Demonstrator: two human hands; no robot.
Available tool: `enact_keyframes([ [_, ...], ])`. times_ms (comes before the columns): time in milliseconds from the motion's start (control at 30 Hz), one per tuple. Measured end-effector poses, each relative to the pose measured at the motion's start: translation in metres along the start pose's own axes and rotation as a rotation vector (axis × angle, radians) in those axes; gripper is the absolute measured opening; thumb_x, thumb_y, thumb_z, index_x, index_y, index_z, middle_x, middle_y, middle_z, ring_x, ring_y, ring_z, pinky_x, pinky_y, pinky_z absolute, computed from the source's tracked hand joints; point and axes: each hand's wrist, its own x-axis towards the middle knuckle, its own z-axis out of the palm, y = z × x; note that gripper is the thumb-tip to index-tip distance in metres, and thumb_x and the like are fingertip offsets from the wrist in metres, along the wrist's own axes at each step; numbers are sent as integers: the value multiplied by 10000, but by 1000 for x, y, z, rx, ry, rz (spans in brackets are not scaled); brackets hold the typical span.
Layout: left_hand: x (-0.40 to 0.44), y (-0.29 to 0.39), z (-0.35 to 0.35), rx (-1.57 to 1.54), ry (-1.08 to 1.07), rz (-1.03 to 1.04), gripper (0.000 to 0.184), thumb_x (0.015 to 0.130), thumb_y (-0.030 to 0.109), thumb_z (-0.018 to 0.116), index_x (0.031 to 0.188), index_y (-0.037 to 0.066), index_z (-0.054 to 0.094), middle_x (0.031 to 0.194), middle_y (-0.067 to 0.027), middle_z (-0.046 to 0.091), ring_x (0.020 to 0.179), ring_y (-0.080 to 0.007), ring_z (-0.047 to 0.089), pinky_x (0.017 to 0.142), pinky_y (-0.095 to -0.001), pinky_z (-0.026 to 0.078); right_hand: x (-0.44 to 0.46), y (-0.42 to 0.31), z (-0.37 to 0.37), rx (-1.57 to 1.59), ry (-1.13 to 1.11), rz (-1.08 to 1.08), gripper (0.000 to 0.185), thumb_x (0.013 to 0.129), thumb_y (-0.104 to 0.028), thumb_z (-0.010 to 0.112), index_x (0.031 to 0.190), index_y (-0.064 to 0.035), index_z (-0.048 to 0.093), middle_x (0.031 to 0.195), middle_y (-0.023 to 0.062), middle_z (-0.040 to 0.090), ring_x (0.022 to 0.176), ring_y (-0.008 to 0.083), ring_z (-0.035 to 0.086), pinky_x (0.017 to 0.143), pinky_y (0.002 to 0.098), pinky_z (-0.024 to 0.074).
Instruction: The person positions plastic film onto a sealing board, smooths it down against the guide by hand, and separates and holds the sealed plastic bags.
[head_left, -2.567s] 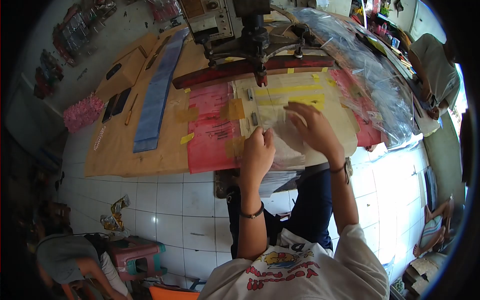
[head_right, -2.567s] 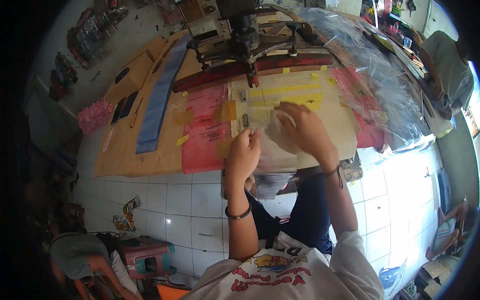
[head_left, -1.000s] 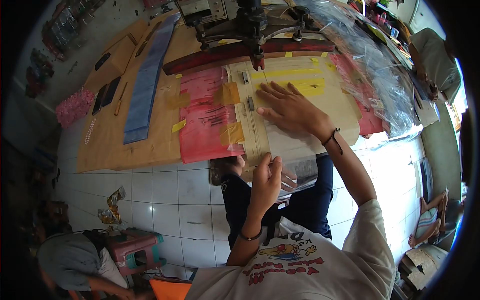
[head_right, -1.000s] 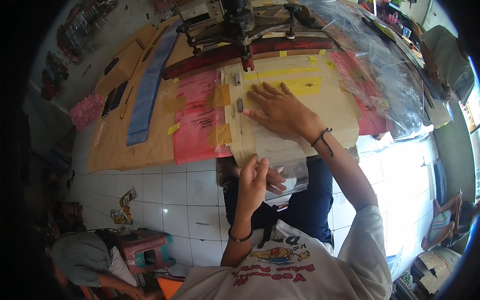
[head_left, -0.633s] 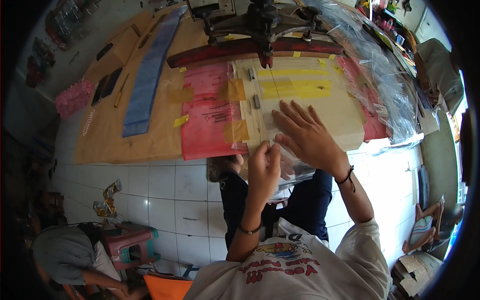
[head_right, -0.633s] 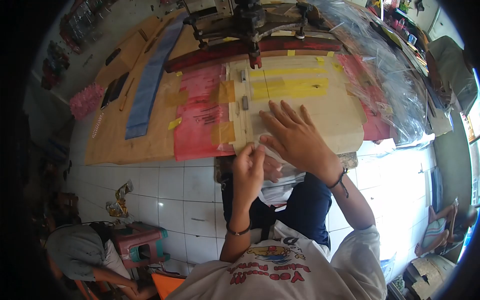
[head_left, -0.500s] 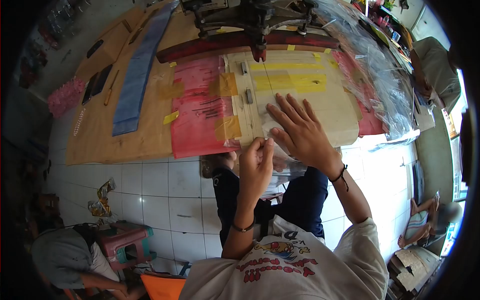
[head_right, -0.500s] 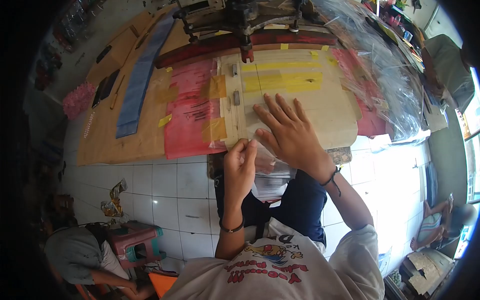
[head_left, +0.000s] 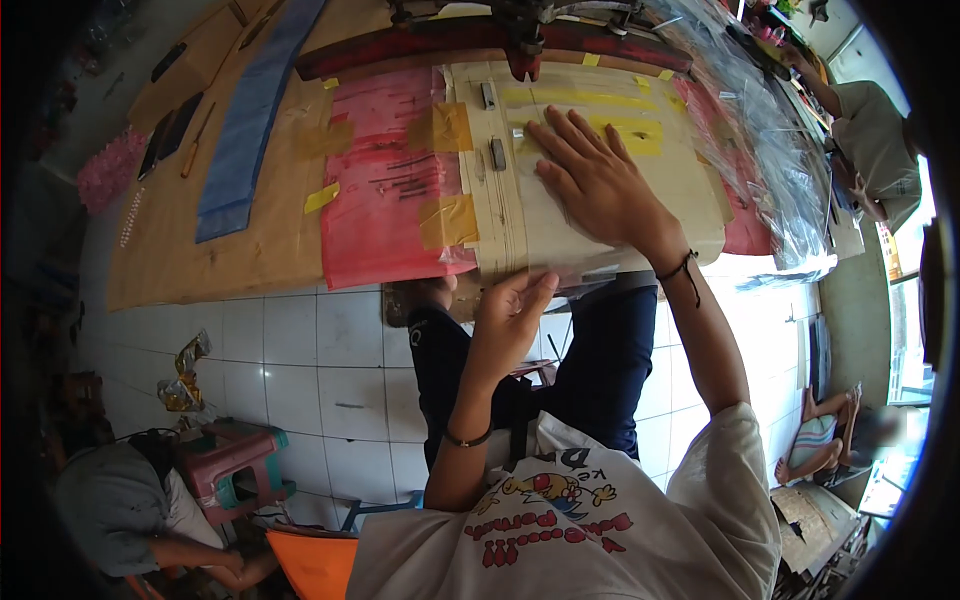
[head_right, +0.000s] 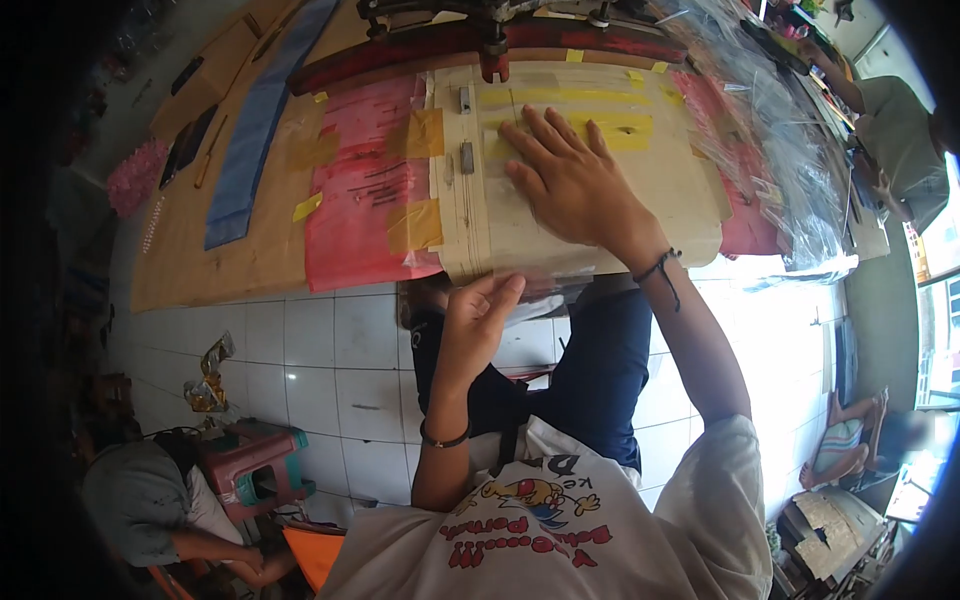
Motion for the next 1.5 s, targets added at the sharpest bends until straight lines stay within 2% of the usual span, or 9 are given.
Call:
enact_keyframes([
  [133,-5,-1,-5,44,-2,21,363,1049,280,603,1142,-58,699,1008,-84,758,960,-92,663,880,-264,501,12,3,2,9,-39,-7,559,1076,-450,328,1547,-158,406,1626,164,332,1508,372,288,1212,607,197],
  [267,-6,-1,-2,64,47,57,346,1056,271,594,1103,-56,698,817,-7,687,738,-25,539,662,-220,434,19,2,3,24,-64,6,566,1076,-464,318,1559,-178,388,1637,143,317,1519,357,269,1220,609,173],
  [400,-1,-6,0,-26,79,45,338,1060,268,586,1074,-50,698,725,47,589,636,-3,424,553,-217,340,26,4,6,32,-74,17,565,1073,-475,320,1561,-198,387,1642,126,314,1524,345,263,1226,604,158],
  [833,4,-2,1,17,113,83,346,1070,261,566,1022,-58,691,668,63,504,612,0,385,522,-229,300,32,4,7,93,-8,19,526,1056,-437,397,1500,-166,477,1600,160,379,1498,358,313,1216,606,179],
  [900,3,-5,0,23,123,82,347,1072,258,563,1025,-61,690,684,54,535,618,-2,404,528,-225,311,31,1,6,127,48,14,483,1043,-394,457,1447,-143,544,1559,174,440,1476,365,354,1209,610,193],
  [1100,2,7,7,-46,143,42,352,1075,239,548,1074,-85,687,899,-83,746,786,-58,638,668,-210,474,27,-7,-7,191,231,-48,291,966,-231,605,1180,-74,726,1264,135,659,1198,324,576,1077,476,396],
  [1267,1,8,5,-89,93,26,367,1081,228,528,1117,-108,672,1009,-148,756,941,-146,717,841,-255,551,27,-8,-7,225,234,-31,255,954,-198,612,1124,-63,747,1161,104,673,1098,293,590,1014,419,426],
  [1367,2,3,1,-48,80,24,362,1081,217,525,1118,-113,668,1021,-158,752,948,-159,721,865,-264,559,27,-8,-8,234,240,-33,249,947,-181,614,1122,-62,748,1156,98,674,1106,287,588,1012,413,429],
  [1500,1,9,5,-65,84,33,383,1087,245,503,1125,-106,652,1015,-209,741,952,-254,740,917,-357,581,26,-9,-10,241,244,-44,249,936,-158,615,1121,-56,747,1141,98,680,1104,284,590,1000,410,436],
])
